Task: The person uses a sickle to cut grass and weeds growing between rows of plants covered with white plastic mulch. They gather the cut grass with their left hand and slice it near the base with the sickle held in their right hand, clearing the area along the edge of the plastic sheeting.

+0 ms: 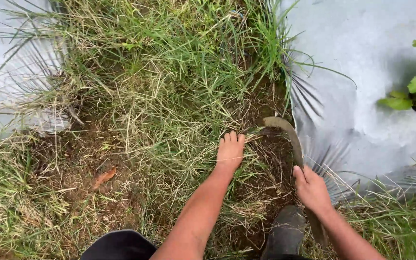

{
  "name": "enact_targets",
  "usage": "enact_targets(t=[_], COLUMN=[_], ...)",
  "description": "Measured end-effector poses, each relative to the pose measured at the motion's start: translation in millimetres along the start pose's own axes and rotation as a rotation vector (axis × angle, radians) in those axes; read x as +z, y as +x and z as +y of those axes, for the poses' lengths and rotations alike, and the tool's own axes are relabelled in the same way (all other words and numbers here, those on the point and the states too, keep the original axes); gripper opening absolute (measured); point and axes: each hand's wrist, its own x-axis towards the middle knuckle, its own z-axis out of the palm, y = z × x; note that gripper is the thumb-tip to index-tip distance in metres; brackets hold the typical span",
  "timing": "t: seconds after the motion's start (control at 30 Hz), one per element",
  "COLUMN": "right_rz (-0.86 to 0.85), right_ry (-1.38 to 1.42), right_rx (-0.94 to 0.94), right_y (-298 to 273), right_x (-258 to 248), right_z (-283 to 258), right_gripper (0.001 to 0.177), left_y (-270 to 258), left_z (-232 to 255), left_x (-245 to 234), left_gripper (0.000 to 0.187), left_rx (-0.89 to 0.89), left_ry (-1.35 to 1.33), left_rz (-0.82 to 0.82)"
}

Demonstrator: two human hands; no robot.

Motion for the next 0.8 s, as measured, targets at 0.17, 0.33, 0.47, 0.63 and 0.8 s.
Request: enact_targets(t=[0.17, 0.33, 0.47, 0.63, 0.8], right_rz=[0.169, 0.310, 0.054, 0.187, 0.054], right_ry=[0.210, 0.422, 0.035, 0.297, 0.306], right_rx=[-0.058, -0.236, -0.109, -0.127, -0.142], right_y=[14.5, -5.2, 27.0, -3.0, 23.3], right_x=[5.7, 6.1, 16.0, 8.0, 24.4], right_z=[43.8, 9.9, 36.1, 16.8, 38.1], right_gripper=[0.045, 0.047, 0.049, 0.051, 0.060], left_y=[-1.6, 3.9, 3.4, 8.4, 10.6], left_z=[6.9, 5.5, 2.1, -1.6, -0.3], left_x=[41.2, 54.6, 45.3, 40.6, 45.4], left_gripper=[0.012, 0.007, 0.005, 0.008, 0.013], left_rx=[-0.039, -0.079, -0.092, -0.098, -0.188], left_ry=[-0.006, 0.030, -0.006, -0.122, -0.222], left_rz=[0.311, 0.346, 0.252, 0.116, 0.084])
